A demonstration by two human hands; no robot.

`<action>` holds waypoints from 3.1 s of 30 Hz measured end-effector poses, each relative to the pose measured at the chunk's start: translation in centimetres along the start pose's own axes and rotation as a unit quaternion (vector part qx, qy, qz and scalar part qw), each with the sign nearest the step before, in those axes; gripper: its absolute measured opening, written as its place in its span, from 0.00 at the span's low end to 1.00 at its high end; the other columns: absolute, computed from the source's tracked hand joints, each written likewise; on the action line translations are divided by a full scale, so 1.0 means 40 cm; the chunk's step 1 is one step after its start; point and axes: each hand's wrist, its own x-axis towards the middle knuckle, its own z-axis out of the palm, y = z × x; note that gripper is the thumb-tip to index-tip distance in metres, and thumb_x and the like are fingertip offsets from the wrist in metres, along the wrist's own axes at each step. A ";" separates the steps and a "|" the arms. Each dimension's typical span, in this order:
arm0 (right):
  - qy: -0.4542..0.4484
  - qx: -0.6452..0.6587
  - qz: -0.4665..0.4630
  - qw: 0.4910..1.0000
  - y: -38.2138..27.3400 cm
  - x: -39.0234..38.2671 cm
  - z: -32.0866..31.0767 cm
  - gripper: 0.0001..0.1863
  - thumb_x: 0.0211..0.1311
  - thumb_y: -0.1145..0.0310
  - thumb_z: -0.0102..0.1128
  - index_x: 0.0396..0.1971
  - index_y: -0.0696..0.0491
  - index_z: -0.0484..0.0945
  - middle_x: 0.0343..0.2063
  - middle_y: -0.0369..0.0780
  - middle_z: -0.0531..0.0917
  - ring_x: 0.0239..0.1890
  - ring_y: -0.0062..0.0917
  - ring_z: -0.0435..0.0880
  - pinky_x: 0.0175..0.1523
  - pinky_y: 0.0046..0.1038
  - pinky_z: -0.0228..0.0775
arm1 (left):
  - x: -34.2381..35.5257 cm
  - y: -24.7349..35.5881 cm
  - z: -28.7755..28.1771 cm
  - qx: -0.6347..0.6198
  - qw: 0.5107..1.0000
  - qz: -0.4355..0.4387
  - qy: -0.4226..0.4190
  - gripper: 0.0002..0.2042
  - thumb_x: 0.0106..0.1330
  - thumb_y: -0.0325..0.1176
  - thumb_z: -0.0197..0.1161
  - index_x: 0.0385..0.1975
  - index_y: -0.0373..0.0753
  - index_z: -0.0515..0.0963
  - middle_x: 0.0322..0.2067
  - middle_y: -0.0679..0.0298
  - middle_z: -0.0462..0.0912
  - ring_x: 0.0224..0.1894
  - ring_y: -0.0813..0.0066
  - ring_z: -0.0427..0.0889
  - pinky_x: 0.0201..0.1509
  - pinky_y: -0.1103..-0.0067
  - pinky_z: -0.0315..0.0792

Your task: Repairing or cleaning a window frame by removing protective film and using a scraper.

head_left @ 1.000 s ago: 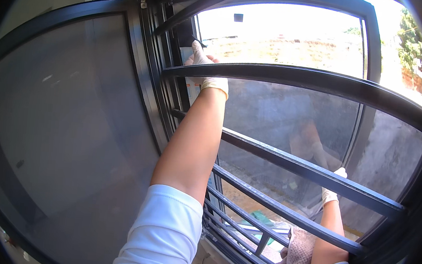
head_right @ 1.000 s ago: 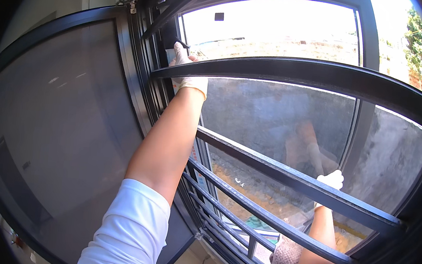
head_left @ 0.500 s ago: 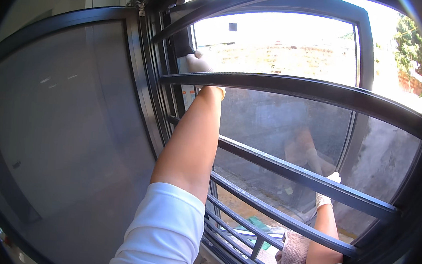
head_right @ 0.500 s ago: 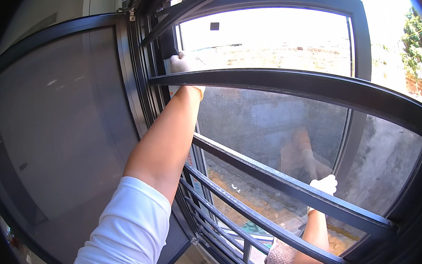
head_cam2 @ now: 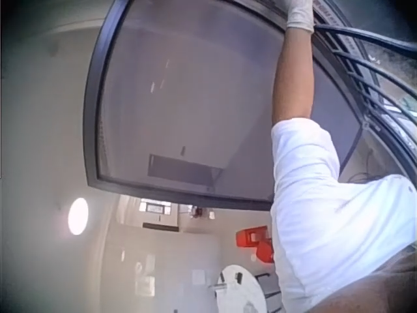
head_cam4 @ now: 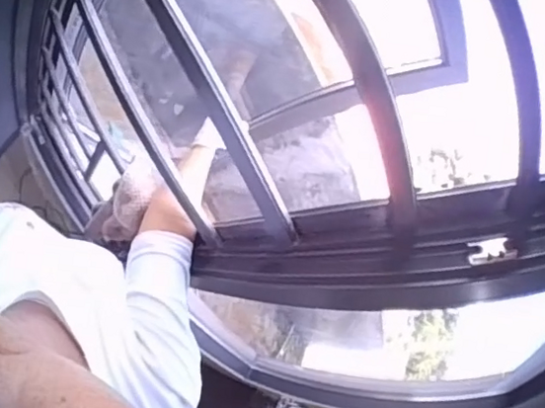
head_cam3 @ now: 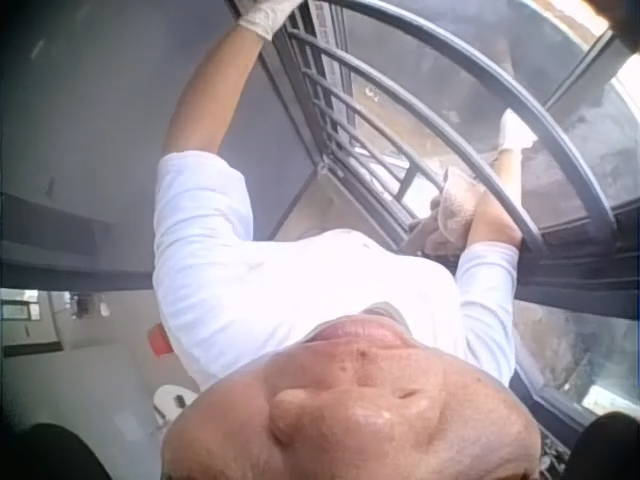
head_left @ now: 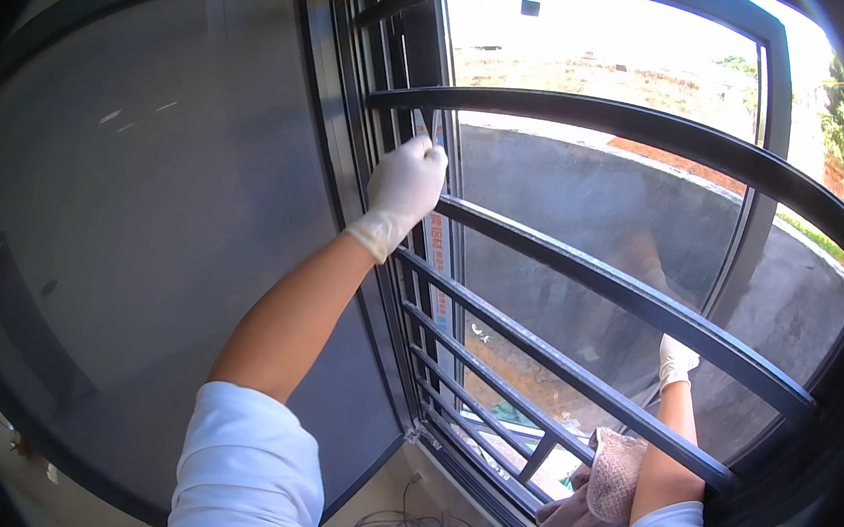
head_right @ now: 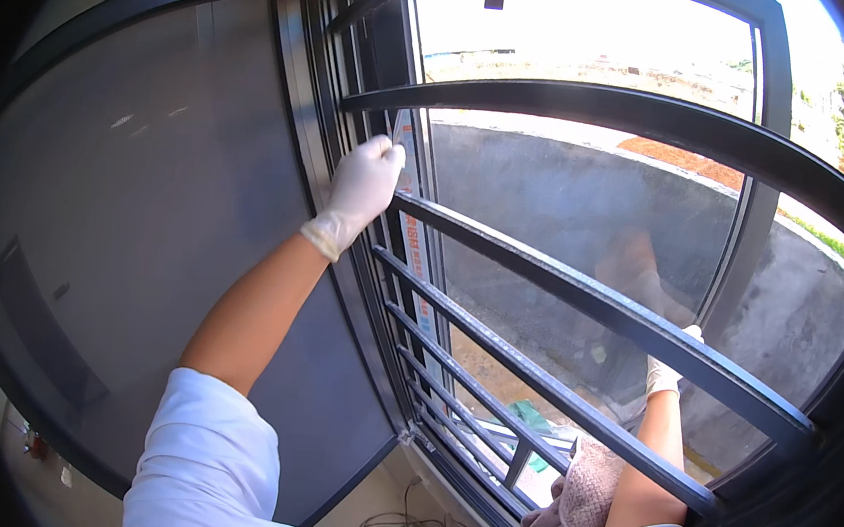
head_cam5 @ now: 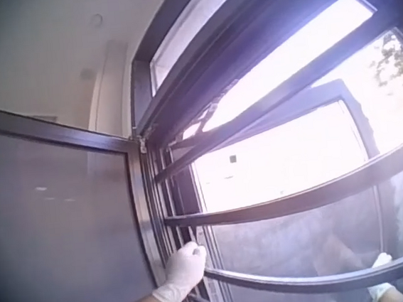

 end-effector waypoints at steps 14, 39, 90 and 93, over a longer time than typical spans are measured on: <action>-0.184 0.054 -0.050 0.980 0.017 0.087 -0.097 0.15 0.54 0.62 0.58 0.31 0.61 0.79 0.25 0.48 0.81 0.32 0.40 0.84 0.38 0.38 0.75 | -0.244 0.173 -0.072 -0.122 0.925 0.349 0.084 0.04 0.58 0.30 0.64 0.26 0.37 0.80 0.30 0.61 0.79 0.31 0.66 0.78 0.35 0.73 0.72; -0.580 0.734 0.096 0.340 -0.570 0.013 -0.355 0.29 0.70 0.45 0.45 0.48 0.59 0.75 0.40 0.39 0.82 0.38 0.22 0.79 0.42 0.22 0.72 | -0.057 0.336 0.132 0.116 0.849 0.178 -0.484 0.20 0.58 0.50 0.55 0.39 0.43 0.82 0.31 0.62 0.82 0.36 0.72 0.80 0.42 0.76 0.72; -0.508 0.142 -0.049 0.848 -0.263 -0.181 -0.778 0.12 0.57 0.66 0.52 0.28 0.59 0.79 0.19 0.39 0.78 0.23 0.22 0.76 0.35 0.27 0.69 | -0.702 -0.129 0.228 -0.429 0.867 -0.255 -0.011 0.13 0.73 0.40 0.52 0.31 0.40 0.79 0.28 0.72 0.80 0.23 0.90 0.71 0.26 0.90 0.65; -0.482 0.168 -0.030 0.860 -0.217 -0.196 -0.847 0.11 0.58 0.68 0.51 0.25 0.60 0.77 0.18 0.34 0.74 0.22 0.16 0.71 0.30 0.22 0.63 | -0.745 -0.088 0.260 -0.467 0.842 -0.270 -0.030 0.13 0.71 0.40 0.55 0.31 0.36 0.78 0.27 0.70 0.80 0.23 0.85 0.73 0.29 0.85 0.69</action>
